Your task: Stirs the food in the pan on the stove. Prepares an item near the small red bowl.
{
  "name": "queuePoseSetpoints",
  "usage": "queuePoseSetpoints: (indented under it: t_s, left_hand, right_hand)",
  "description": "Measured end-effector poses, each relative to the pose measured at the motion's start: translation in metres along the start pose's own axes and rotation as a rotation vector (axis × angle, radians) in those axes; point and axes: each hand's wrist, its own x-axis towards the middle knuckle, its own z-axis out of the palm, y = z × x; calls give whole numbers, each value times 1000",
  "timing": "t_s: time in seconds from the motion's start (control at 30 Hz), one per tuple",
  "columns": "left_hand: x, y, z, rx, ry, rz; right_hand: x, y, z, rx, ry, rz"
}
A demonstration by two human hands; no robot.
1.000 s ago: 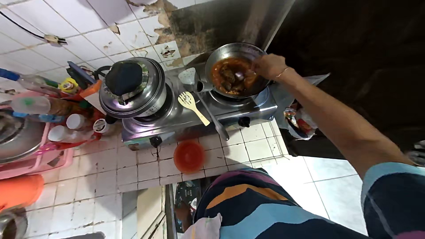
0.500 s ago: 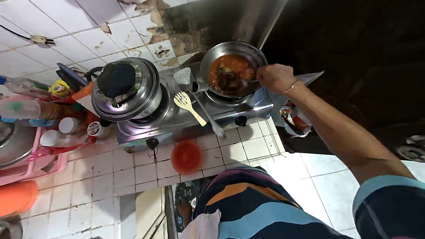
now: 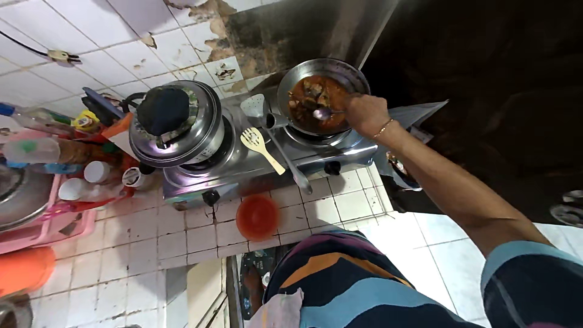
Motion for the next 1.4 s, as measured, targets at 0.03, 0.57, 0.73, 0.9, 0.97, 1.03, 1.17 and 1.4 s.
queuePoseSetpoints:
  t_s: [0.03,0.57,0.73,0.9,0.97,1.03,1.17,1.4]
  left_hand:
    - [4,-7,4,17,-3,0]
    - [-4,-8,9,18,-54,-45]
    - [2,-9,14,-25,-21,-45]
    - [-9,-1,9,-20,-21,-17]
    - [-4,-7,12,12,-40,-15]
    - [2,-17,17,-11,-29,-12]
    - [-3,-14,12,-71,-26,-47]
    - [9,-40,19,28,-46,-36]
  right_hand:
    - [-1,-7,-2,20,-2,-11]
    - [47,37,-3,73,137,71]
    - [49,37,18,52,61,-34]
    - [65,48,-13,132,146,57]
    - [81,50,-11,162,159,100]
    - [92,50,0,166,105,94]
    - [88,47,5,148,2,34]
    - [103,59,-14,169,65,116]
